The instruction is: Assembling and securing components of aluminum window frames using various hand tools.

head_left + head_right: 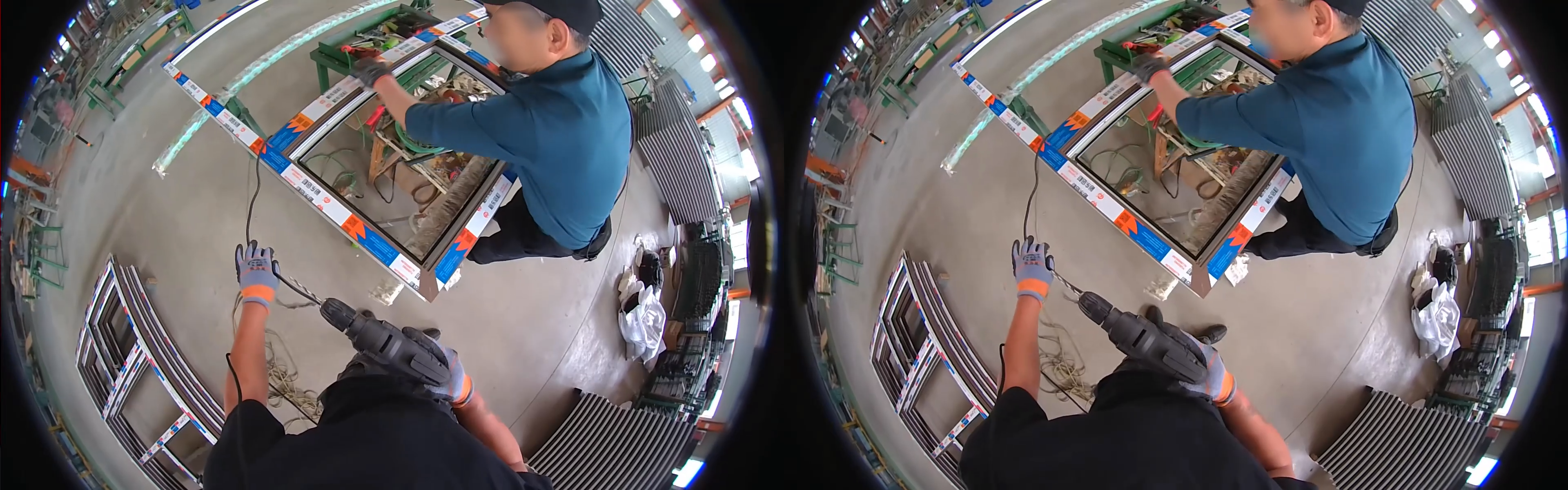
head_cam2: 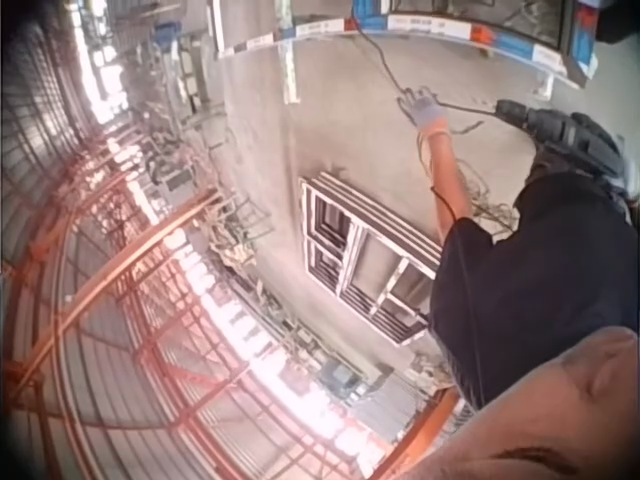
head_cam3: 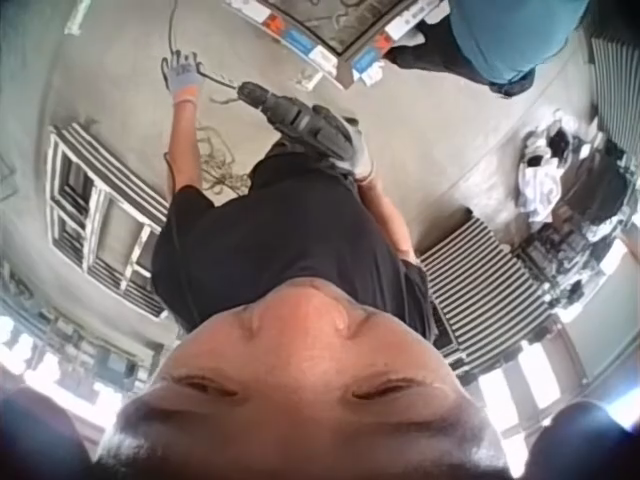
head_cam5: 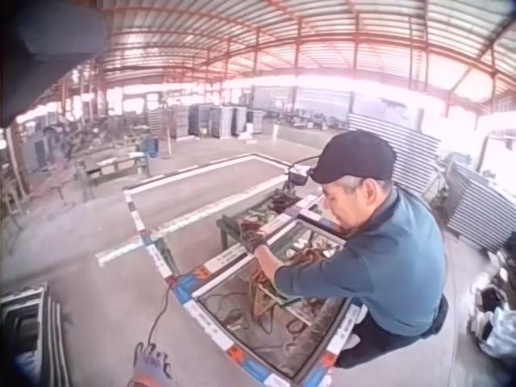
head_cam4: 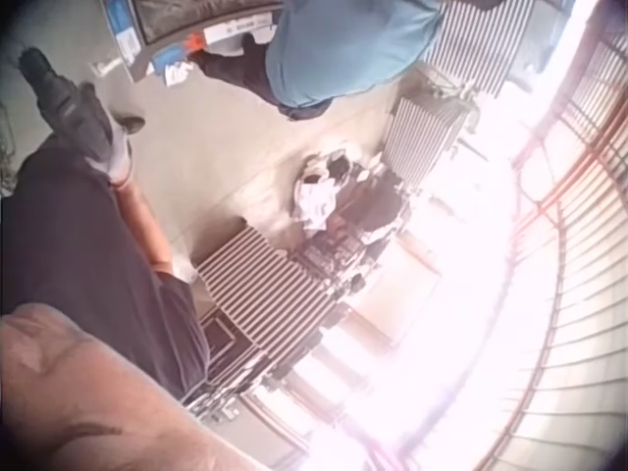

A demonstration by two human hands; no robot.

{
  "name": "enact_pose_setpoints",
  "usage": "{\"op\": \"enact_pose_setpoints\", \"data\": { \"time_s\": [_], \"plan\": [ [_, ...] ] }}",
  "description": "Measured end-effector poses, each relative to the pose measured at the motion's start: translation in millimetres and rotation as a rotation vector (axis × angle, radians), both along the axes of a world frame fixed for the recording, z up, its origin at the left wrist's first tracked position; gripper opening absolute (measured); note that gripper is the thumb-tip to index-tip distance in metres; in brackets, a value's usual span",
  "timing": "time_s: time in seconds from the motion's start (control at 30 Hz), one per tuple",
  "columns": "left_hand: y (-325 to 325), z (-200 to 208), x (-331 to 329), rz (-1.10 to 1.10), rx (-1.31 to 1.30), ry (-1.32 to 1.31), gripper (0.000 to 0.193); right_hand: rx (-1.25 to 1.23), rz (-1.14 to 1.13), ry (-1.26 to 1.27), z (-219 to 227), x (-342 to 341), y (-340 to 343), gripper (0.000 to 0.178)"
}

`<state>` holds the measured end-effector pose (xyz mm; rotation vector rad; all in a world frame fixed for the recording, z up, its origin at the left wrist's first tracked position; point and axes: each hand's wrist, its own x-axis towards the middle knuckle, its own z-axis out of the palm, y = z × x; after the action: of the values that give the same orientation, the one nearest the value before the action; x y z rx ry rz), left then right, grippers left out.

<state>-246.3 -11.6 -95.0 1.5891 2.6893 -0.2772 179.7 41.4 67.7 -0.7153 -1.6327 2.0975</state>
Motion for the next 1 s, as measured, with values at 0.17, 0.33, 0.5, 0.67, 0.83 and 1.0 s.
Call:
{"op": "enact_pose_setpoints", "data": {
  "time_s": [0.17,0.33,0.5,0.67,0.83,1.0],
  "plan": [
    [10,0,17,-0.033,0.041,-0.045,0.037,-0.011,-0.014,0.025,5,9,1,0.091],
    [12,-6,24,-0.072,0.100,-0.037,0.036,0.011,-0.002,0.005,7,17,4,0.092],
    [16,-7,32,-0.089,0.113,-0.035,0.036,0.099,-0.016,0.017,-2,29,5,0.090],
    [23,8,43,-0.073,0.147,-0.077,0.037,0.102,0.026,0.001,-10,36,6,0.092],
    [25,9,47,-0.098,0.182,-0.086,0.036,0.030,0.022,0.012,-6,38,2,0.091],
    [34,9,66,-0.211,0.144,-0.169,0.034,0.049,-0.003,-0.025,-9,56,11,0.089]
  ]
}}
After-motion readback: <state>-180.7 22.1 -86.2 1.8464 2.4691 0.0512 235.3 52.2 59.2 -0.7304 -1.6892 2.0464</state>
